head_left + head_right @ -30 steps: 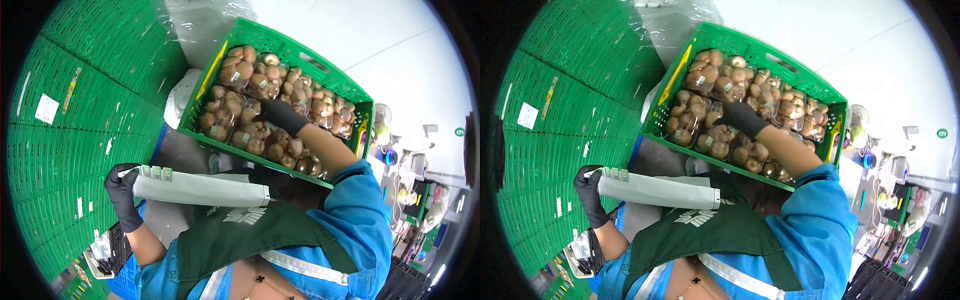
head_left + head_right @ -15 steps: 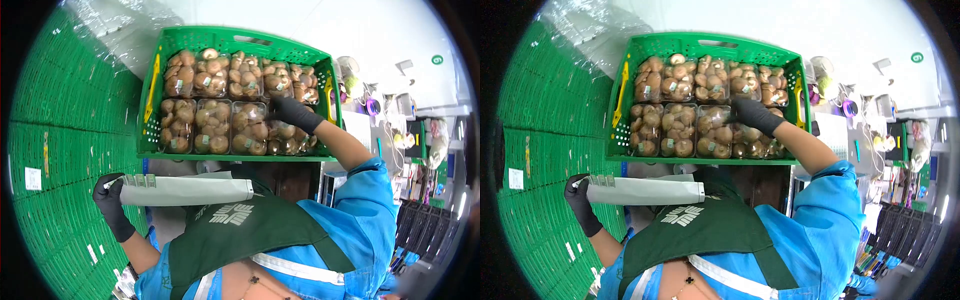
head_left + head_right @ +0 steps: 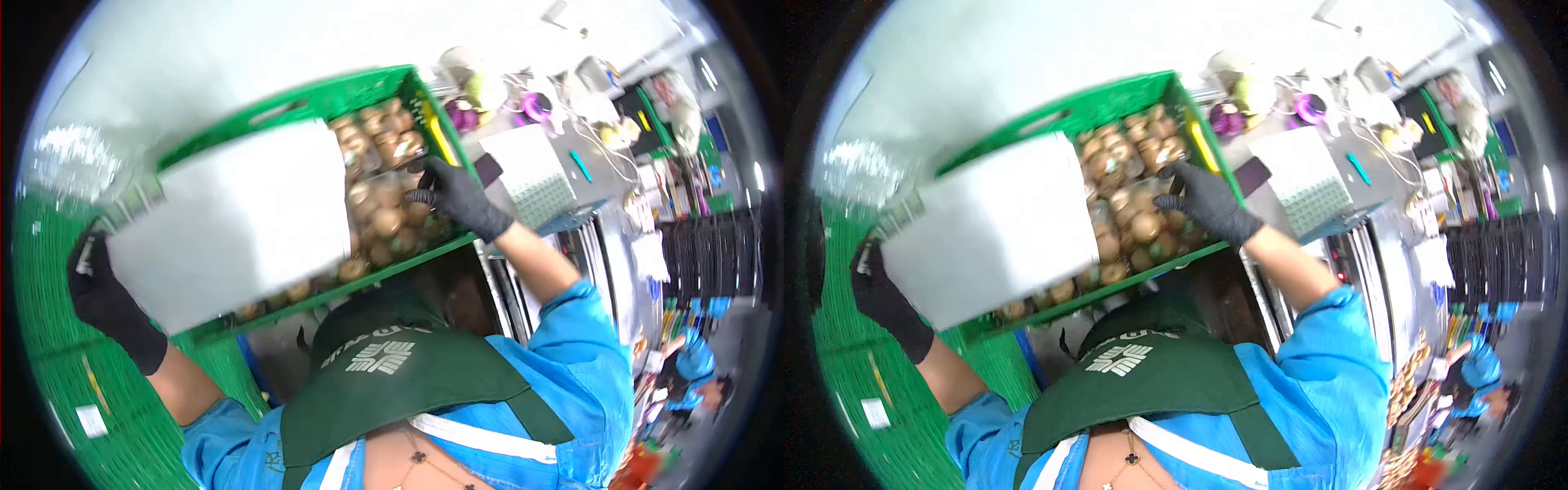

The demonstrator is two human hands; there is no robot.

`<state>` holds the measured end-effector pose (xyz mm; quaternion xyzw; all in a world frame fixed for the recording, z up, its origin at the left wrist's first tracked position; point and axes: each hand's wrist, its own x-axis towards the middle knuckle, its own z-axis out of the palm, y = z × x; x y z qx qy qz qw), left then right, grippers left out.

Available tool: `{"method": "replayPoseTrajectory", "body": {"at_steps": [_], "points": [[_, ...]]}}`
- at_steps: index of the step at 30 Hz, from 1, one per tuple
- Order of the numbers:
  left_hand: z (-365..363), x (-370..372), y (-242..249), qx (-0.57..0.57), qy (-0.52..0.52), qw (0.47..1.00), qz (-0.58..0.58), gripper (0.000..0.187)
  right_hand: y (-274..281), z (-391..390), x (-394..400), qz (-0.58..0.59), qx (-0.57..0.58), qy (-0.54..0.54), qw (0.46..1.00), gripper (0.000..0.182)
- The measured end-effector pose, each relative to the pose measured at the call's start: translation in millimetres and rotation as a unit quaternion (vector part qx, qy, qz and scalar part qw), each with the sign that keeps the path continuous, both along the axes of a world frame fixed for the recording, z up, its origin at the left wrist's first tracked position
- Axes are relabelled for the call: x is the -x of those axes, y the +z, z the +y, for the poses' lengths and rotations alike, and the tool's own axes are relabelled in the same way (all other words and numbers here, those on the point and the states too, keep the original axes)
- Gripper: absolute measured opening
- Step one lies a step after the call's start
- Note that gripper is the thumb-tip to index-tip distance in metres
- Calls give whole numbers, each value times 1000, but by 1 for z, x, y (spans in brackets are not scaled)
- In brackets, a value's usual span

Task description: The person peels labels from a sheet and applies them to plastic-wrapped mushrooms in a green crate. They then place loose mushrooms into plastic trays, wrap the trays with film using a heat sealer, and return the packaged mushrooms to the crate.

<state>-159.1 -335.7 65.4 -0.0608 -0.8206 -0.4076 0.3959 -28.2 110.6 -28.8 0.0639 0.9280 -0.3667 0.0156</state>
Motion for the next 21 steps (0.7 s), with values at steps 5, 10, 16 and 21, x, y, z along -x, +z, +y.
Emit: {"method": "replayPoseTrajectory", "body": {"at_steps": [5, 10, 16, 21], "points": [[217, -3, 51, -65, -231, 946, 216, 18, -3, -18, -110, 119, 282, -197, 931, 23], [421, -24, 5, 22, -605, 768, 208, 29, -3, -63, -202, 99, 156, -317, 930, 32], [552, -64, -134, 310, -745, 582, 105, 52, -2, -117, -331, 129, 72, -617, 773, 36], [552, -239, -100, 123, -895, 427, -46, 51, -22, -133, -506, 202, -17, -823, 531, 26]]}}
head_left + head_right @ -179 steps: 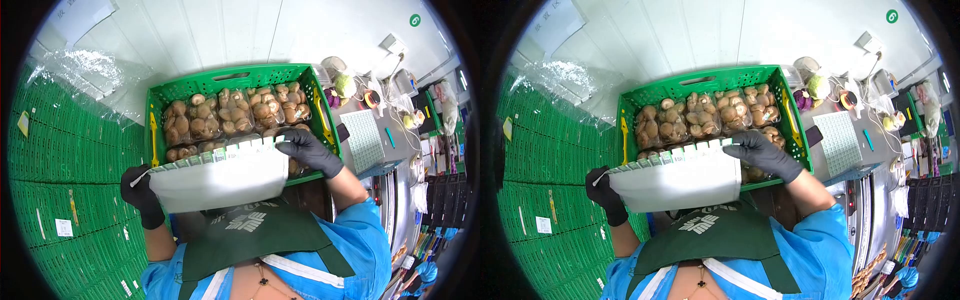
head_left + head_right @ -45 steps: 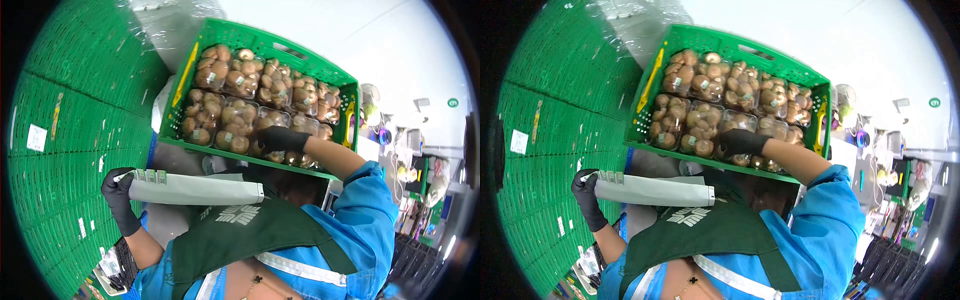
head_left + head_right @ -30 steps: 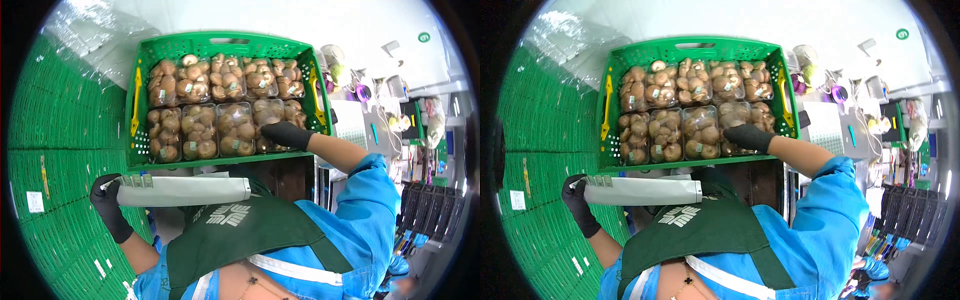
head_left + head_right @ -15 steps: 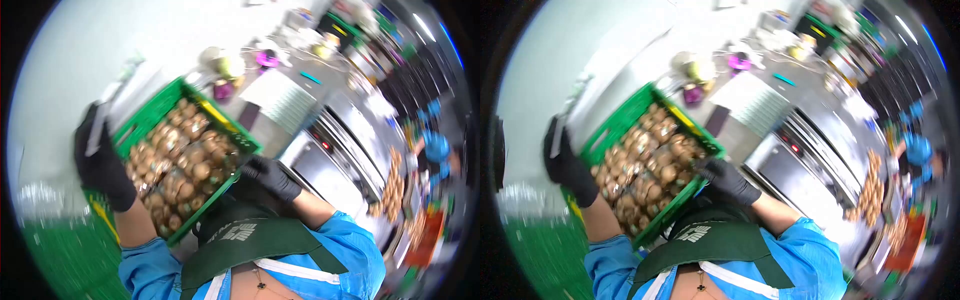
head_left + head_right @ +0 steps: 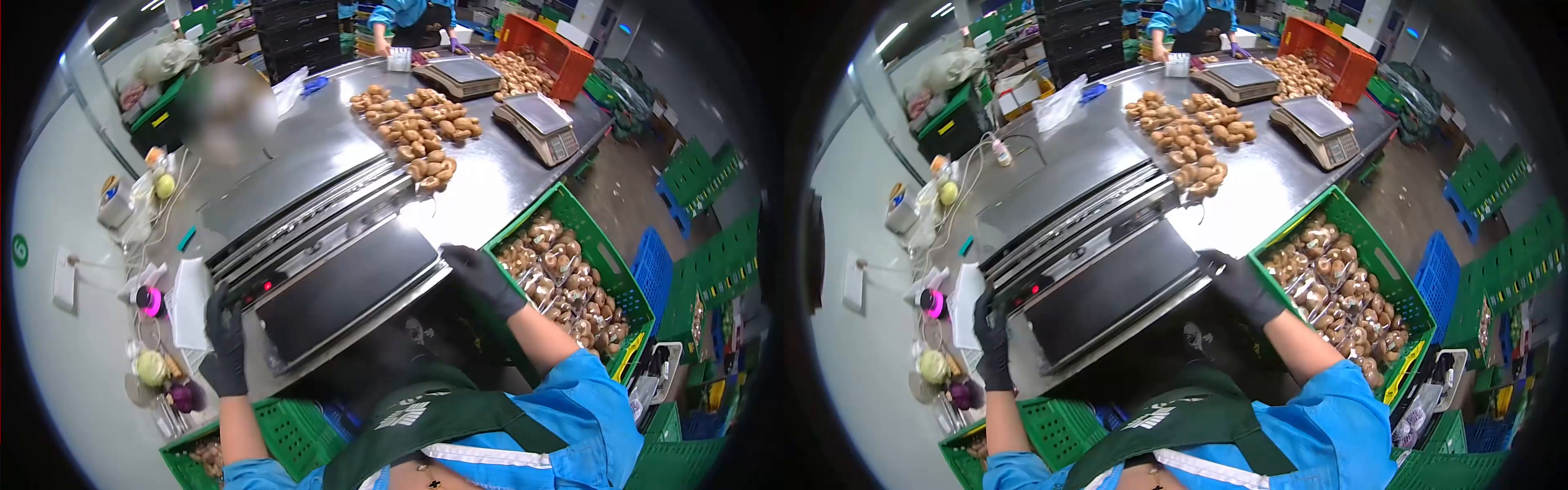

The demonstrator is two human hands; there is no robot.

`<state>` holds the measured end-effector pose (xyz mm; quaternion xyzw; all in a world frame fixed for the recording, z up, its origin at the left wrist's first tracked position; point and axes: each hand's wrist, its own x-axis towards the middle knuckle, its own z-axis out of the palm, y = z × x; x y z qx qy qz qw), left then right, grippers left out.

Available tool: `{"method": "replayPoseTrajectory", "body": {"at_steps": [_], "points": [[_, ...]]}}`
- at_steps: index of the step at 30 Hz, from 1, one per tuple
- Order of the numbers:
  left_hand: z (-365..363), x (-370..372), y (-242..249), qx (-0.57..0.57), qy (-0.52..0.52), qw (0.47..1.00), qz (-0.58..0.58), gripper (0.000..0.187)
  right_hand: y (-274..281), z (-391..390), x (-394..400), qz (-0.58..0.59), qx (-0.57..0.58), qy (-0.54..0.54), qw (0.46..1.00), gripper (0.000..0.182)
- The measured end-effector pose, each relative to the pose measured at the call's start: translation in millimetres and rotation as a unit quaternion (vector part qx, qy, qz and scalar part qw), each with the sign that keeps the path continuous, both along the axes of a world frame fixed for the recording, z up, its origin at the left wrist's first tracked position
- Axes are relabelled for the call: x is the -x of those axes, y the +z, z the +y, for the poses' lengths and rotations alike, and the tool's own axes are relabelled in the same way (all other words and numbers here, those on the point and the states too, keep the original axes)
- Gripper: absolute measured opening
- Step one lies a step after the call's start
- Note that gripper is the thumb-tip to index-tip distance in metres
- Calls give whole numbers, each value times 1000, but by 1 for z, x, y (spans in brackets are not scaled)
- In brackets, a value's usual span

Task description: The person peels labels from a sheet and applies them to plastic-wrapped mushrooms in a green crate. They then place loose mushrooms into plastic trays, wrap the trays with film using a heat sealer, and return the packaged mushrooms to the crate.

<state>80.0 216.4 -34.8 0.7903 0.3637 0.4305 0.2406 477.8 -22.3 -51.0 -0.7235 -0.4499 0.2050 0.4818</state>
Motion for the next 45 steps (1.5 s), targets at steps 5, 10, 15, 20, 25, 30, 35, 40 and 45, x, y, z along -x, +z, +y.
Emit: {"method": "replayPoseTrajectory", "body": {"at_steps": [5, 10, 15, 20, 25, 30, 35, 40, 45], "points": [[-47, -266, 19, 295, -331, 892, 88, 67, -34, 81, -185, 81, -50, -91, 991, 43], [-15, -490, -77, 149, -199, 967, 63, 109, -88, 177, -297, 1, 38, -134, 990, 61], [35, -568, -133, 308, 114, 916, 228, 118, -113, 227, -322, 47, 76, -90, 992, 58], [41, -579, -149, 340, 153, 918, 132, 90, -141, 214, -309, -24, 59, -103, 993, 61], [42, -597, -110, 222, 39, 974, 8, 84, -72, 193, -325, -109, -34, -162, 980, 62], [89, -520, -5, -3, 41, 999, -31, 82, 44, 233, -260, -214, -180, -60, 958, 74], [150, -341, 14, 86, 194, 977, 14, 60, 31, 305, -129, -98, -103, 217, 966, 108], [192, -237, -17, 201, 293, 931, 86, 54, 29, 350, -37, -82, 28, 193, 977, 106], [202, -200, -31, 94, 223, 970, -17, 45, 33, 334, -41, -110, -4, 228, 968, 97]]}}
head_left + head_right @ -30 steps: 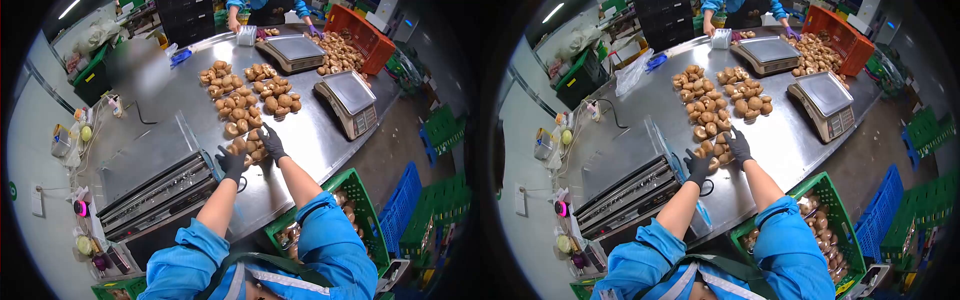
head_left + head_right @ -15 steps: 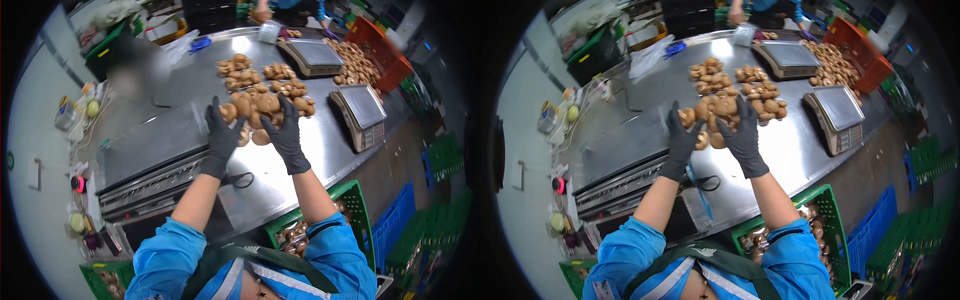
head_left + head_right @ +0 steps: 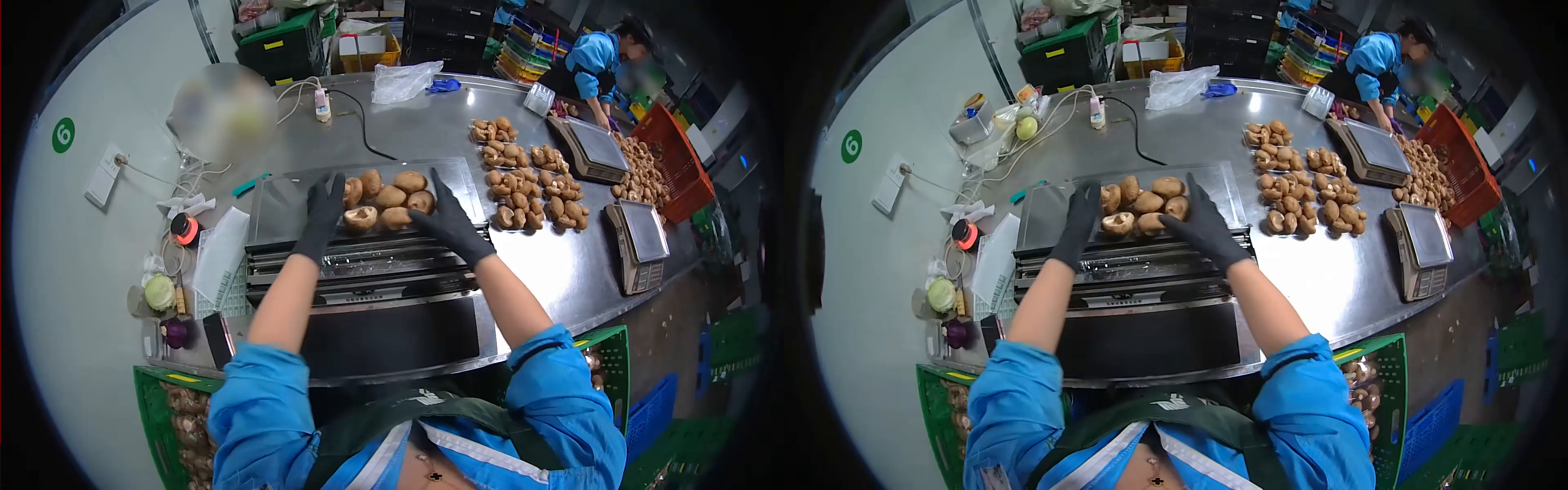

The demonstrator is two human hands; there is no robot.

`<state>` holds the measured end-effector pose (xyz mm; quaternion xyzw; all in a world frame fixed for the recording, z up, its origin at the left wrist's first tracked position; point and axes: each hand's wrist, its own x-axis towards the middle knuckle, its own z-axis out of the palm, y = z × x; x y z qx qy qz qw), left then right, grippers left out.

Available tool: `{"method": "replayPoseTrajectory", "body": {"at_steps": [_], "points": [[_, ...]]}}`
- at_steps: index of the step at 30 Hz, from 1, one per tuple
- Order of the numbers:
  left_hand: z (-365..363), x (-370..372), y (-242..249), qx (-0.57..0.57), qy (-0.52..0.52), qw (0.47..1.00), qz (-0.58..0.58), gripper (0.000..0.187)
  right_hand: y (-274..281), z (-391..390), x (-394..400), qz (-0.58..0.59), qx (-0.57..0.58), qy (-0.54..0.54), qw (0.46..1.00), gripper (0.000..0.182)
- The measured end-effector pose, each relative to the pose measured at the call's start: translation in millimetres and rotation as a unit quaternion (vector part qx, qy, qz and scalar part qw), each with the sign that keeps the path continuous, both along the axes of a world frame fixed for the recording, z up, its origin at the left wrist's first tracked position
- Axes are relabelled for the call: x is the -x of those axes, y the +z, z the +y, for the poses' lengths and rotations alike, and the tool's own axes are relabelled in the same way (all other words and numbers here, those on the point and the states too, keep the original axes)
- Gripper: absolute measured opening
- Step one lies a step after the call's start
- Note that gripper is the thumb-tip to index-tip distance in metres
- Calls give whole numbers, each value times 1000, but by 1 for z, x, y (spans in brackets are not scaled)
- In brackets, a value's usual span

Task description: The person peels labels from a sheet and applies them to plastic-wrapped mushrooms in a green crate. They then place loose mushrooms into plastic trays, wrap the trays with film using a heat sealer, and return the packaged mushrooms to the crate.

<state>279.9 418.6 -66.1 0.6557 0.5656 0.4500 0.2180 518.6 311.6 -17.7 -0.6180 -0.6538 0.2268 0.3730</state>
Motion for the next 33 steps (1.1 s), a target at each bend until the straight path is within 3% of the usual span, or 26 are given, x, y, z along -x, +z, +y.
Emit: {"method": "replayPoseTrajectory", "body": {"at_steps": [1, 2, 3, 4, 5, 6, 7, 9, 11, 12, 13, 14, 15, 17, 18, 19, 20, 21, 23, 25, 27, 28, 29, 31, 32, 33], "points": [[-11, 9, 4, -83, -14, 995, -45, 42, 5, -15, -7, 98, -1, 18, 995, 90], [-39, 28, 38, -60, -110, 989, -79, 33, 23, -38, -15, 115, 25, 22, 993, 77], [-43, 64, 46, -67, -204, 970, 115, 32, 33, -50, -29, 43, 31, 22, 998, 61], [-44, 97, 55, -73, -285, 906, 306, 34, 29, -57, -55, -89, 91, 26, 992, 46], [-59, 108, 85, -38, -333, 805, 489, 40, 17, -57, -87, -251, 53, 119, 959, 39], [-60, 130, 73, -181, -373, 746, 521, 42, 12, -58, -104, -332, -11, 175, 927, 39], [-60, 134, 73, -182, -371, 747, 521, 42, 23, -60, -103, -371, -31, 204, 906, 37], [-59, 136, 79, -196, -437, 689, 545, 46, 33, -54, -92, -464, -4, 238, 853, 35], [-61, 112, 90, -185, -438, 682, 556, 43, 28, -39, -82, -462, -52, 323, 824, 30], [-56, 104, 89, -196, -460, 642, 582, 44, -12, -27, -94, -531, -71, 282, 796, 27], [-52, 100, 83, -204, -482, 599, 606, 46, -12, -31, -91, -529, -71, 282, 797, 27], [-53, 105, 72, -248, -457, 640, 567, 43, -7, -36, -84, -472, -100, 271, 833, 26], [-58, 108, 59, -245, -458, 639, 567, 43, -6, -41, -80, -411, -127, 260, 865, 25], [-75, 103, 52, -127, -385, 765, 501, 35, -16, -65, -78, -227, -98, 186, 951, 23], [-90, 101, 60, -134, -327, 874, 333, 29, -17, -80, -71, -152, -104, 148, 972, 22], [-96, 96, 73, -199, -303, 900, 242, 27, -7, -82, -67, -80, -116, 112, 984, 21], [-80, 91, 74, -101, -222, 969, -47, 25, 15, -63, -69, 240, -121, 75, 960, 21], [-74, 87, 71, 23, -121, 935, -332, 26, 37, -51, -72, 539, -99, 27, 836, 22], [-38, 67, 143, 31, -135, 902, -409, 32, 100, -17, -66, 273, -118, -120, 947, 27], [22, 33, 131, 12, -123, 863, -489, 32, 113, 49, -39, 461, -112, -108, 874, 27], [95, 22, 35, -26, -120, 948, -293, 30, 23, 129, -53, 386, -132, 26, 913, 27], [94, 18, 8, -24, -122, 984, -127, 28, -4, 129, -49, 199, -104, 35, 974, 26], [79, 17, -14, -19, -119, 992, 41, 27, -26, 116, -42, 3, -70, 41, 997, 25], [65, 20, -18, -123, -229, 949, 177, 26, -19, 89, -27, 193, -16, 106, 975, 25], [55, 25, -17, -174, -196, 923, 282, 26, -21, 93, -39, -37, -71, 166, 983, 26], [44, 31, -18, -160, -201, 924, 282, 26, -31, 85, -46, -32, -58, 165, 984, 26]]}}
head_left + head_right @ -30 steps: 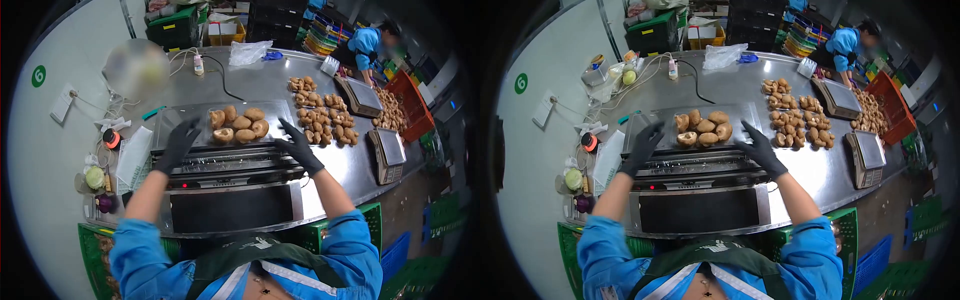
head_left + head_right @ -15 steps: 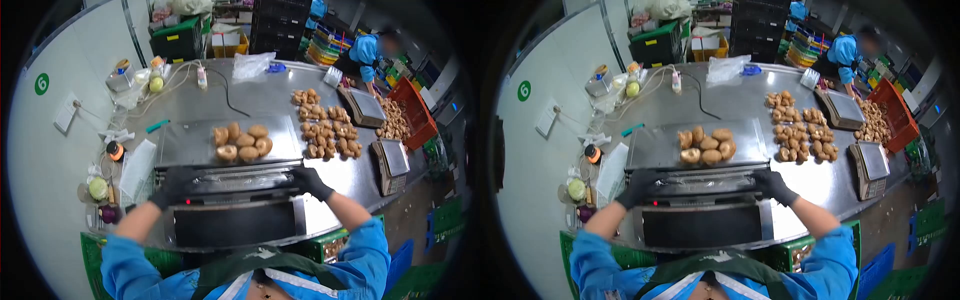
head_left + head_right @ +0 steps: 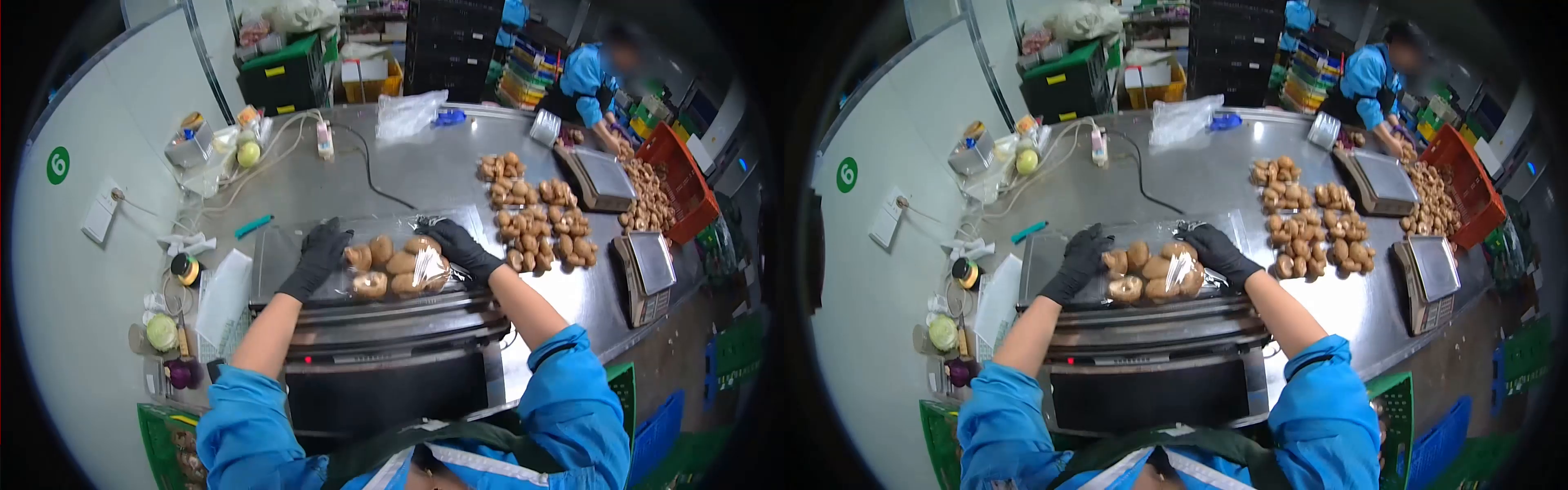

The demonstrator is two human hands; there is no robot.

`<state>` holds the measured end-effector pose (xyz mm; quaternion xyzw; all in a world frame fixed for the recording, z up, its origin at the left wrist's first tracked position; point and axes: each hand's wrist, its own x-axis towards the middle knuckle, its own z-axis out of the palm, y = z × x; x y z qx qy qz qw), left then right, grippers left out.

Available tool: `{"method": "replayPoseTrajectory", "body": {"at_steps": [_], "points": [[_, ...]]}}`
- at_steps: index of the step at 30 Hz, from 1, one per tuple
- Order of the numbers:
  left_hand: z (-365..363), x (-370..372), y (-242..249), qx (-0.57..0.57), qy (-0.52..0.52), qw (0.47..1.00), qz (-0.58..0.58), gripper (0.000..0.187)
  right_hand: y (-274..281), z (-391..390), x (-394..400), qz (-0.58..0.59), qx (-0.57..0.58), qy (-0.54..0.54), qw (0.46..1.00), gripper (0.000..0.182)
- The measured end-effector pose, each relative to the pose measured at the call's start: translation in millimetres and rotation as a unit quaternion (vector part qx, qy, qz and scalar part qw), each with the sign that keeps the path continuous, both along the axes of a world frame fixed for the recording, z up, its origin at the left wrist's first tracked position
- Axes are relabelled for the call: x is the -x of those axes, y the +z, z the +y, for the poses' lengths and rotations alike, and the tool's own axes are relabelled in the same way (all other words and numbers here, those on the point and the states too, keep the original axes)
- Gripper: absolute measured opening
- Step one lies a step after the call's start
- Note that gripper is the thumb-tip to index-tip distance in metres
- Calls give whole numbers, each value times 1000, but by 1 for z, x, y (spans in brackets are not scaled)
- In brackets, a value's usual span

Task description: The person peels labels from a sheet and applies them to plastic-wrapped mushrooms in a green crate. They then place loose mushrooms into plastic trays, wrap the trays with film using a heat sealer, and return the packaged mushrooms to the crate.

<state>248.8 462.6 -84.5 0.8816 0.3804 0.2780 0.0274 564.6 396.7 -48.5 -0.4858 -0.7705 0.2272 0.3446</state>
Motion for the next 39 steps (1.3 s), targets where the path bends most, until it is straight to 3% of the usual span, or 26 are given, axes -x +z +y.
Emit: {"method": "replayPoseTrajectory", "body": {"at_steps": [2, 4, 6, 7, 8, 10, 11, 12, 15, 16, 18, 19, 20, 21, 24, 26, 28, 29, 30, 32, 33, 34, 35, 36, 38, 39], "points": [[-15, 12, 10, 148, -90, 978, -115, 27, 35, -26, 6, 139, 252, -25, 957, 29], [-41, 22, 24, 278, -82, 944, -157, 28, 36, -47, 10, 275, 364, 10, 890, 36], [-70, 26, 50, 467, -61, 868, -160, 27, 39, -68, 11, 288, 412, -43, 863, 37], [-81, 26, 54, 482, -55, 855, -183, 27, 46, -79, 12, 230, 367, -48, 900, 39], [-83, 23, 53, 487, -53, 852, -184, 27, 44, -82, 13, 230, 372, -48, 898, 39], [-85, 19, 53, 93, -102, 987, -85, 26, 39, -82, 13, 51, 196, -52, 978, 45], [-96, 18, 55, 100, -102, 986, -85, 26, 35, -81, 11, 82, 106, 10, 991, 50], [-107, 17, 59, 210, -70, 959, -178, 25, 33, -82, 7, 106, 246, -32, 963, 52], [-145, 17, 107, 487, 35, 793, -364, 25, 70, -108, 15, 224, 291, -74, 927, 55], [-156, 29, 112, 474, 25, 824, -310, 25, 96, -129, 25, 223, 360, -85, 902, 54], [-190, 34, 96, 462, 52, 844, -267, 25, 50, -160, 28, 335, 406, -120, 842, 53], [-205, 39, 80, 470, 55, 841, -262, 25, 41, -173, 30, 247, 476, -147, 831, 51], [-218, 42, 57, 537, 71, 800, -259, 25, 33, -185, 32, 155, 538, -171, 811, 49], [-230, 44, 38, 601, 87, 752, -254, 25, 21, -203, 42, 323, 523, -146, 775, 49], [-244, 52, 6, 542, 51, 819, -183, 22, 0, -220, 42, 178, 520, -191, 813, 43], [-254, 67, -4, 557, 81, 813, -149, 19, -20, -251, 37, 209, 563, -186, 778, 41], [-273, 78, -19, 500, 126, 827, -224, 17, -40, -290, 41, 205, 325, -228, 895, 37], [-279, 80, -14, 411, 125, 873, -232, 16, -47, -300, 41, 232, 389, -301, 839, 27], [-284, 89, -7, 564, 162, 716, -377, 16, -48, -309, 29, 316, 434, -293, 791, 24], [-310, 101, 15, 635, 223, 626, -394, 18, -37, -335, 22, 446, 478, -320, 686, 25], [-329, 117, -7, 641, 221, 624, -389, 18, -27, -349, 22, 393, 508, -300, 705, 24], [-352, 143, -45, 586, 64, 792, -156, 17, -57, -368, 21, 353, 528, -317, 705, 22], [-364, 159, -65, 466, -105, 873, 94, 19, -57, -375, 37, 306, 576, -308, 693, 20], [-364, 141, -58, 466, -113, 872, 97, 19, -57, -372, 58, 257, 618, -296, 682, 20], [-370, 89, -36, 630, -68, 754, -174, 27, -53, -361, 111, 556, 609, -222, 520, 22], [-377, 94, -102, 796, -78, 502, -330, 31, -53, -356, 126, 619, 610, -147, 472, 23]]}}
